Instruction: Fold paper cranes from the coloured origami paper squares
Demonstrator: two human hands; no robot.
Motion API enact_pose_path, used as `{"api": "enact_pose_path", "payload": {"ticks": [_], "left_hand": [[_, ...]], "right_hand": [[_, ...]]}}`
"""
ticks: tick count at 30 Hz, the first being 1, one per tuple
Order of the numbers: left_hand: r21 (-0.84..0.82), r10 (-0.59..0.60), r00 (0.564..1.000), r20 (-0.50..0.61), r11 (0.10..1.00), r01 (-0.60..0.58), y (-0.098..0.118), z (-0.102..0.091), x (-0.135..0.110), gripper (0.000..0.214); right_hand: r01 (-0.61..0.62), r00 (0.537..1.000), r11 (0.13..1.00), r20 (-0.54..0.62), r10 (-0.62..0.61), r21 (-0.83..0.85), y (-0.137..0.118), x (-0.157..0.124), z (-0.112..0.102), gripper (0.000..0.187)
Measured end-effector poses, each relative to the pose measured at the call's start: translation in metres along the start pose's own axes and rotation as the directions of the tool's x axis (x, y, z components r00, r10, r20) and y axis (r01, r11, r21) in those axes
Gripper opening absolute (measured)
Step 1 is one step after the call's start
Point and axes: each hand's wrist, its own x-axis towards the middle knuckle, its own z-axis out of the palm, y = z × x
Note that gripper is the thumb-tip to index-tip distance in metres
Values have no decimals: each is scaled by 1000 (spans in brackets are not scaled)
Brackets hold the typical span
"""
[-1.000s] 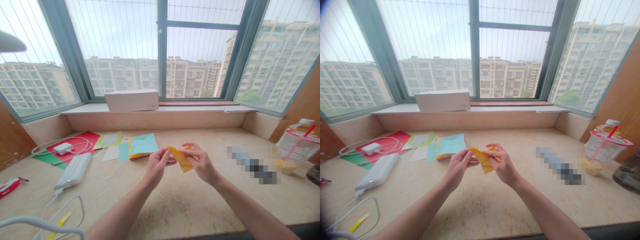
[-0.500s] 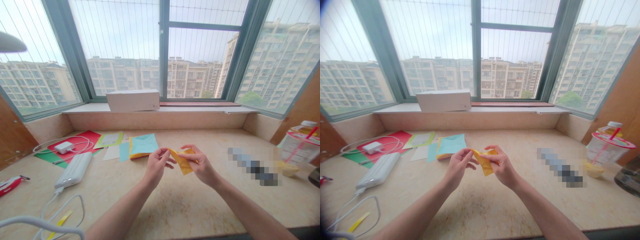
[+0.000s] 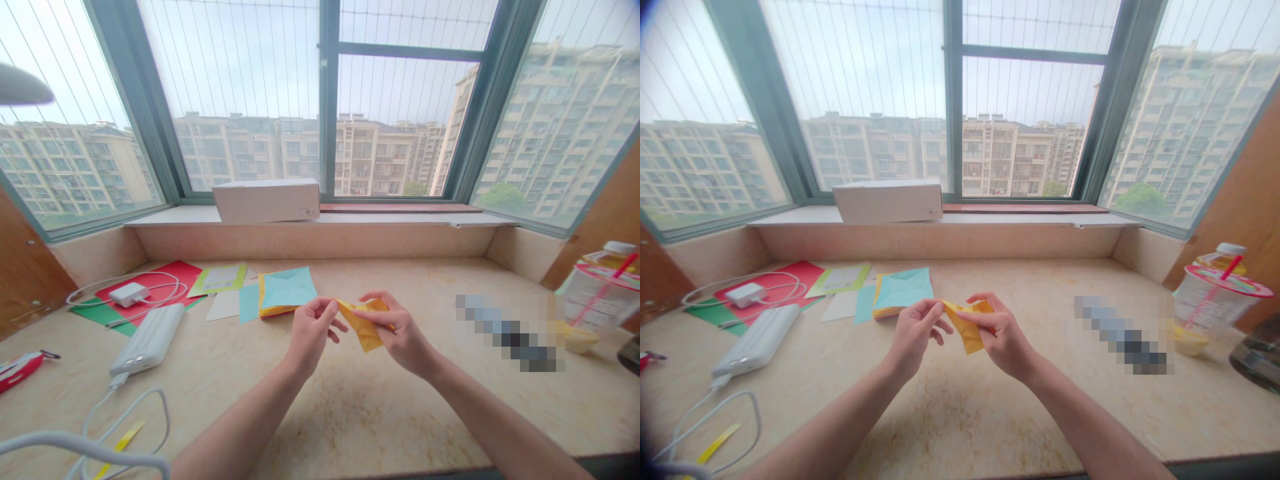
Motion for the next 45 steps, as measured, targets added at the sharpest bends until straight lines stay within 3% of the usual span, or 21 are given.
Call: {"api": "enact_pose_path", "payload": {"ticks": [9, 18, 23, 30, 38, 42, 45], "left_hand": [[41, 45, 999, -9, 998, -44, 0, -1, -1, 33], [89, 126, 987, 96, 987, -135, -1, 1, -6, 35], [77, 108, 992, 69, 991, -113, -1, 3, -6, 34], [13, 71, 997, 14, 997, -71, 6, 6, -7, 33], [-23, 92, 996, 4, 996, -92, 3, 5, -5, 31], [54, 175, 984, 30, 983, -176, 4, 1, -4, 27], [132, 193, 978, 82, 970, -202, 5, -1, -4, 27]], "right_hand": [[55, 998, 996, -14, -56, -73, -1, -1, 0, 46], [53, 998, 993, -40, -57, -104, -2, -1, 0, 41], [105, 994, 982, -27, -110, -155, -3, -1, 2, 44], [131, 976, 979, -150, -155, -158, -1, -1, 3, 37], [186, 962, 969, -172, -214, -162, -2, -1, 3, 39], [212, 954, 966, -181, -238, -150, 0, 0, -1, 36], [259, 953, 954, -123, -277, -150, 1, 0, -5, 34]]}}
